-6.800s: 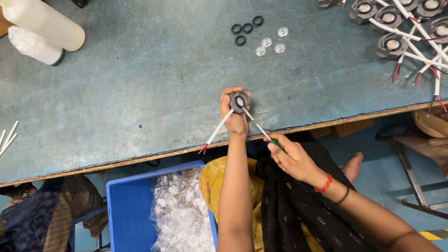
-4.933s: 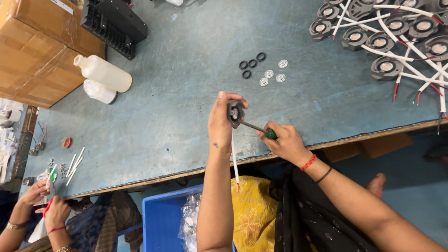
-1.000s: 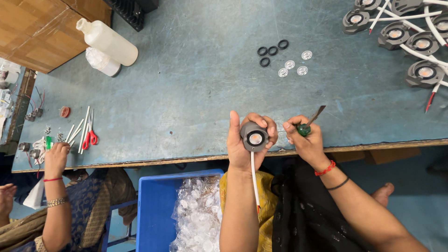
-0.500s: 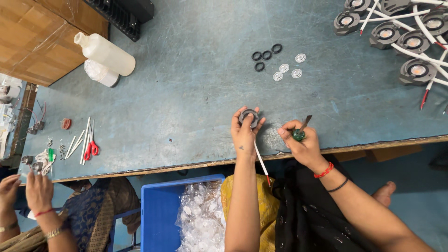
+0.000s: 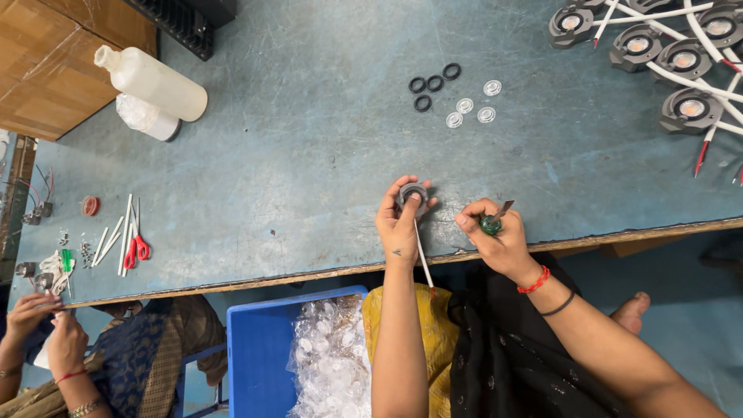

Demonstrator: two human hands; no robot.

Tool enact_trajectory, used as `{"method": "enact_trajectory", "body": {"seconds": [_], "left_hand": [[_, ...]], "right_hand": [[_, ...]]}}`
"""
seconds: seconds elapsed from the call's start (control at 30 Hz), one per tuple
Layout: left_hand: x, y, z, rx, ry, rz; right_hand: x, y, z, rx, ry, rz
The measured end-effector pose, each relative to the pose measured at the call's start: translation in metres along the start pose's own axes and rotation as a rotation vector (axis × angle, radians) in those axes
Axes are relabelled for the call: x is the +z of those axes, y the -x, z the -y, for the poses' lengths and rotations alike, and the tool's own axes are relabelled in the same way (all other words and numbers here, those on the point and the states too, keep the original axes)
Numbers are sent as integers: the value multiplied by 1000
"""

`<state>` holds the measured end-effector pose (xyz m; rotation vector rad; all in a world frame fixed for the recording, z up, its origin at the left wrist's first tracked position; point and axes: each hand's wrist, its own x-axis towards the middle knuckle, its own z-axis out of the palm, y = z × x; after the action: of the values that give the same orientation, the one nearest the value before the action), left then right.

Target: The person assembles small electronic components on a workbench. Using a screwdriver, they tighten parts of a circular device with wires, then attach clear and black plastic rings to the assembly. The person handles multiple units one at a time, placing finished items on the table.

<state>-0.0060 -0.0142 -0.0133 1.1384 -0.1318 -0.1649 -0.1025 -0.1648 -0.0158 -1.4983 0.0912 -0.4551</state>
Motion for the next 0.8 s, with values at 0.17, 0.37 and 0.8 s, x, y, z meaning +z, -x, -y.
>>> {"method": "enact_trajectory", "body": {"seconds": [0.17,0.37,0.8], "left_hand": [[-4,0,2,-9,26,-29],[-9,0,8,0,65,-61],[-8,-1,-2,-39,200,-27]], "right_hand": [[2,-1,-1,-18,32,-2],[2,1,-1,-52,37,4],[4,0,-3,-70,63,-6]]}}
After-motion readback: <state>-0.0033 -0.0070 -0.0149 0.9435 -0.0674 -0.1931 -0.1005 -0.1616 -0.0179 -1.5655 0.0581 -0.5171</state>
